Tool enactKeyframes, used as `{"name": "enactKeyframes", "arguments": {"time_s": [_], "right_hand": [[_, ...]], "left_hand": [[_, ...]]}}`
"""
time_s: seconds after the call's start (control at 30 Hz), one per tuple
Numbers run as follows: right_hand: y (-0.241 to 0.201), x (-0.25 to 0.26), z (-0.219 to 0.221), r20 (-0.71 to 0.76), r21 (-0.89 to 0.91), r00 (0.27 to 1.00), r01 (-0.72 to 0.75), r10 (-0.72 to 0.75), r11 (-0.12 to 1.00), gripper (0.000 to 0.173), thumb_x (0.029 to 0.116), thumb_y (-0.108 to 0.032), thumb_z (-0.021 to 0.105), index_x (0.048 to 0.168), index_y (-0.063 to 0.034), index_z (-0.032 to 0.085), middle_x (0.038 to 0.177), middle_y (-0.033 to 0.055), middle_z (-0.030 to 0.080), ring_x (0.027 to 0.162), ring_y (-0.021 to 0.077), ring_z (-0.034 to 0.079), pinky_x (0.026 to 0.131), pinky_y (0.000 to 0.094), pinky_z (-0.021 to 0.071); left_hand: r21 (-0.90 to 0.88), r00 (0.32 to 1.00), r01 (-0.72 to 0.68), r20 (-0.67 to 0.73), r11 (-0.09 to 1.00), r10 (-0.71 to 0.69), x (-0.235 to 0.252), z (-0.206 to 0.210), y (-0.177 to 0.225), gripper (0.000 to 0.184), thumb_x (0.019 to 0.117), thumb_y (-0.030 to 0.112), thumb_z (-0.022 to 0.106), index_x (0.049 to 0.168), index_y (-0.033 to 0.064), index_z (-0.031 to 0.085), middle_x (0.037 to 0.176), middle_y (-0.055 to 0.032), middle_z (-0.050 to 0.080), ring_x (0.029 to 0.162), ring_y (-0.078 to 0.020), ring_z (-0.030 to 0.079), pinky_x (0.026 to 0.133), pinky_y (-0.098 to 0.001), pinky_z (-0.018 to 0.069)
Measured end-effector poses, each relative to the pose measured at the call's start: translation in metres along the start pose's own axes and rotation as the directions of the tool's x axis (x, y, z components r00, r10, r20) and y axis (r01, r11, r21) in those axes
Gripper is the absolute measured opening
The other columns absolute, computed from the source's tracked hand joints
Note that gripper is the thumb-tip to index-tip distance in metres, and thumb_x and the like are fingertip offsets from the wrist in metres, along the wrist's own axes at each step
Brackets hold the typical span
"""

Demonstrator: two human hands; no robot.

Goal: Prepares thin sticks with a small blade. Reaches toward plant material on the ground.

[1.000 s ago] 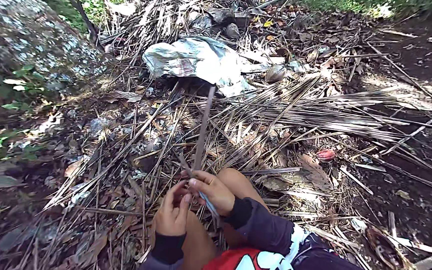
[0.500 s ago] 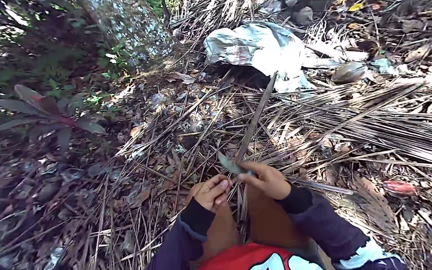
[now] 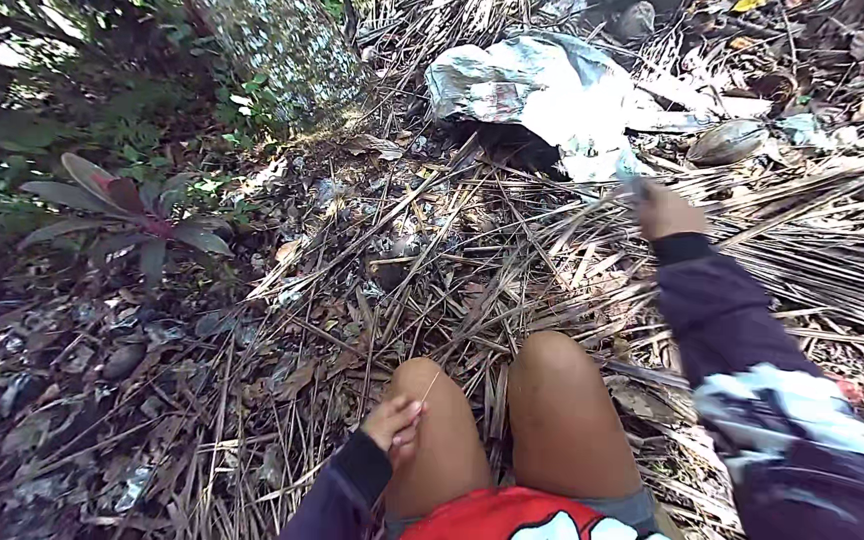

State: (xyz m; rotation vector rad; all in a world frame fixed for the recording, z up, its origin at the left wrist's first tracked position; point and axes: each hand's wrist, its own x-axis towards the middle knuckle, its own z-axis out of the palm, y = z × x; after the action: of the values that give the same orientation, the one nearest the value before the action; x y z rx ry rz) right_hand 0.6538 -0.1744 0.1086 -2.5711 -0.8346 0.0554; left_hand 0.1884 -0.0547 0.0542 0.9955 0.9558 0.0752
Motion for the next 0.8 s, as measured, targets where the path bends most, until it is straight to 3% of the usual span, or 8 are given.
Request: {"name": "enactKeyframes", "arguments": {"time_s": [0.1,0.17,0.23,0.3,0.37,0.5,0.7,0.8], "right_hand": [[0.03,-0.007,-0.038,-0.05,0.126,0.991,-0.114,0.121,0.986,0.043,0.1094,-0.026,0.047,0.141,0.0016,0.055,0.127,0.0419,0.057,0.121,0.0639,0.051,0.097,0.0812,0.0316],[0.008,-0.043,-0.04,0.022,0.254,0.994,-0.108,0.106,0.961,0.048,0.1088,-0.024,0.049,0.15,0.0004,0.046,0.128,0.0377,0.059,0.112,0.0552,0.059,0.096,0.0719,0.0402],[-0.027,-0.084,-0.023,0.051,0.486,0.999,-0.018,-0.008,0.874,0.049,0.1083,-0.02,0.046,0.153,-0.0036,0.04,0.1,0.017,0.062,0.071,0.0223,0.054,0.066,0.0407,0.0474],[-0.066,-0.129,0.001,0.172,0.804,0.956,0.003,-0.238,0.594,0.048,0.1034,-0.02,0.046,0.151,-0.0103,0.043,0.076,-0.0022,0.058,0.054,0.0032,0.052,0.052,0.022,0.048],[-0.098,-0.169,0.02,0.375,0.899,0.763,-0.161,-0.526,0.406,0.055,0.0993,-0.026,0.053,0.152,-0.0137,0.042,0.073,-0.0089,0.06,0.057,-0.0014,0.054,0.054,0.0167,0.0489],[-0.132,-0.201,0.042,0.55,0.825,0.383,-0.388,-0.743,0.411,0.045,0.1016,-0.022,0.05,0.144,-0.0077,0.048,0.079,-0.0106,0.057,0.057,-0.0034,0.049,0.052,0.0135,0.0429],[-0.117,-0.131,0.007,0.249,0.964,0.792,-0.145,-0.557,0.225,0.031,0.1035,-0.022,0.042,0.129,-0.0151,0.057,0.065,-0.0129,0.049,0.049,-0.0036,0.044,0.047,0.0135,0.0411],[-0.122,-0.154,0.01,0.341,0.935,0.743,-0.204,-0.576,0.29,0.033,0.103,-0.026,0.046,0.134,-0.0175,0.057,0.064,-0.0083,0.049,0.048,-0.0006,0.045,0.045,0.016,0.0419]], "left_hand": [[-0.157,0.997,0.005,-0.071,0.988,-0.016,-0.011,-0.013,-0.018,0.022,0.1091,0.005,0.032,0.103,0.0062,0.054,0.063,0.0077,0.048,0.042,0.0033,0.036,0.04,-0.0112,0.0331],[-0.201,0.999,-0.041,-0.009,0.979,0.04,-0.015,0.005,-0.009,0.023,0.1084,0.004,0.03,0.103,0.007,0.052,0.067,0.0075,0.053,0.043,0.0047,0.039,0.042,-0.0097,0.0359],[-0.244,0.988,-0.101,0.088,0.965,0.126,-0.012,0.023,0.006,0.025,0.1067,0.004,0.03,0.102,0.0096,0.054,0.068,0.0084,0.057,0.044,0.0057,0.043,0.042,-0.0088,0.0375],[-0.296,0.963,-0.139,0.181,0.945,0.198,-0.007,0.034,0.016,0.028,0.1045,0.005,0.032,0.098,0.0115,0.058,0.064,0.01,0.057,0.044,0.0058,0.044,0.042,-0.0093,0.0375],[-0.335,0.938,-0.153,0.246,0.93,0.243,-0.003,0.04,0.021,0.027,0.1034,0.007,0.035,0.096,0.0121,0.06,0.061,0.0107,0.056,0.043,0.0054,0.045,0.042,-0.0098,0.0372],[-0.401,0.886,-0.147,0.352,0.904,0.3,-0.005,0.038,0.019,0.017,0.0986,0.009,0.047,0.096,0.0152,0.062,0.06,0.0113,0.058,0.044,0.0046,0.049,0.041,-0.0106,0.0398],[-0.424,0.837,0.033,0.507,0.905,0.206,-0.017,0.012,-0.004,0.002,0.0941,0.02,0.07,0.093,0.0187,0.07,0.06,0.0124,0.056,0.045,0.0061,0.048,0.042,-0.0094,0.039],[-0.442,0.833,0.074,0.52,0.894,0.188,-0.014,0.011,-0.009,0.003,0.0941,0.019,0.07,0.091,0.0179,0.07,0.058,0.0121,0.053,0.043,0.0057,0.046,0.041,-0.0097,0.0379]]}}
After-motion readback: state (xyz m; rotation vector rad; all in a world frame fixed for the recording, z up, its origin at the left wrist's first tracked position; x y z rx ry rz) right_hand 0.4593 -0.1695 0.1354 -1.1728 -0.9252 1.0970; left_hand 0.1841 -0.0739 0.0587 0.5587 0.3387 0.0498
